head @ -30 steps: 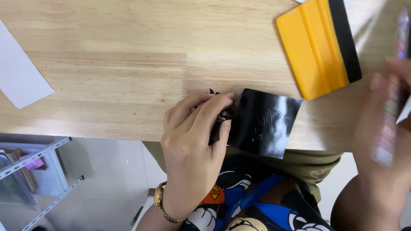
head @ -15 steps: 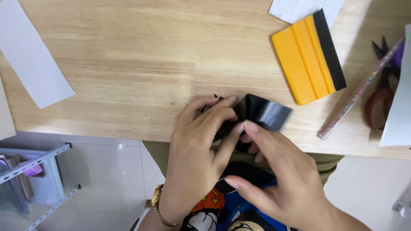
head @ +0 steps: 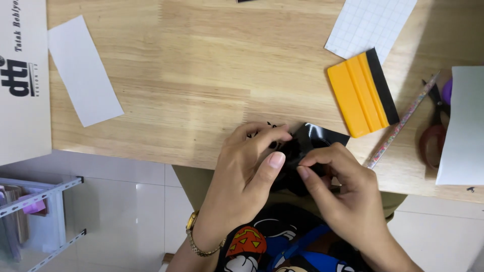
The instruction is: Peeling excess vinyl from a cut sticker design using a weeding tool
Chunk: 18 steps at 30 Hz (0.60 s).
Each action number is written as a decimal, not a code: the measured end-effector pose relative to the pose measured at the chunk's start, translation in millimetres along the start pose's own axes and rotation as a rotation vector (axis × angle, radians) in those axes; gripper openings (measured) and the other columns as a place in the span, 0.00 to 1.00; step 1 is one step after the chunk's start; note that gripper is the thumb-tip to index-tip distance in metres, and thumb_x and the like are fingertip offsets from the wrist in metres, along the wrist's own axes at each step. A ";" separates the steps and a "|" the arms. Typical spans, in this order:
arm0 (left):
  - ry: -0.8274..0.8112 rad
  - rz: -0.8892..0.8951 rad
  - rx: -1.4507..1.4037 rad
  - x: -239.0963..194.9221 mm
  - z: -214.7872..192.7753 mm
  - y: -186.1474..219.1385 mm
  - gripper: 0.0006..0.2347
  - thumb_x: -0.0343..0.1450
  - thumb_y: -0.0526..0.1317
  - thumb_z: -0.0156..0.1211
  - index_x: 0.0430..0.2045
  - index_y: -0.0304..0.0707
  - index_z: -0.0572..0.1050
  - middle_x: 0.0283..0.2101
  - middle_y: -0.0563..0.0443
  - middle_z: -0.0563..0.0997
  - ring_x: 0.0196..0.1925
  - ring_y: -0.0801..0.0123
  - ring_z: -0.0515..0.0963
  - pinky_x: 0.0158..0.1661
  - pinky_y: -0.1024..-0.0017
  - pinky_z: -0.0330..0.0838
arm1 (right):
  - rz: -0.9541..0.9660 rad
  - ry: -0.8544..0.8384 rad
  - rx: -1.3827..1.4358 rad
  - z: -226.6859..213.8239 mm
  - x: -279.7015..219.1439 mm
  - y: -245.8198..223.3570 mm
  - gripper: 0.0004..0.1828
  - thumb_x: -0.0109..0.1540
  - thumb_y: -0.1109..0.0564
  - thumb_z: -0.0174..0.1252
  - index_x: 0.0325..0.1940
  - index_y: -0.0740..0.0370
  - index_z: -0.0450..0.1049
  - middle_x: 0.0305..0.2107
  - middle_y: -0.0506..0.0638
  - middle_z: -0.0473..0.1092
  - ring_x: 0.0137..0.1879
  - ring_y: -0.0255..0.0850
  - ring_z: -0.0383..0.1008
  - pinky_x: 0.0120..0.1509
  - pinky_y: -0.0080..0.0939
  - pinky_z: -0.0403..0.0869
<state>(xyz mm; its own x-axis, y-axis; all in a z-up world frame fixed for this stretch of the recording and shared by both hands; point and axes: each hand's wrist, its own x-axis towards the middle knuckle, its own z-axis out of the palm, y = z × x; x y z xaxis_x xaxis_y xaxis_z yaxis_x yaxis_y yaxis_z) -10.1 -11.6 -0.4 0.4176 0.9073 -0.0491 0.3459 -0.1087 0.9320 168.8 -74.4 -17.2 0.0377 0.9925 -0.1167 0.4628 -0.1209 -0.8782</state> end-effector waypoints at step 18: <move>0.154 0.136 0.219 -6.9 20.7 -25.3 0.16 0.71 0.23 0.56 0.52 0.34 0.69 0.48 0.52 0.84 0.51 0.63 0.79 0.56 0.60 0.72 | 0.276 0.041 0.375 -23.8 -9.8 40.0 0.08 0.63 0.69 0.58 0.46 0.68 0.78 0.41 0.51 0.76 0.45 0.33 0.72 0.50 0.30 0.69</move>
<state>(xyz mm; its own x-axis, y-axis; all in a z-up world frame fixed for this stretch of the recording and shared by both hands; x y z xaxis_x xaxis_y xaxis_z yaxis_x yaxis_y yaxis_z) -4.3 -23.5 -31.1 0.3457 0.9275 0.1420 0.4750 -0.3035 0.8260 208.1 -88.5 -40.1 0.1528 0.9211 -0.3582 0.0783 -0.3726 -0.9247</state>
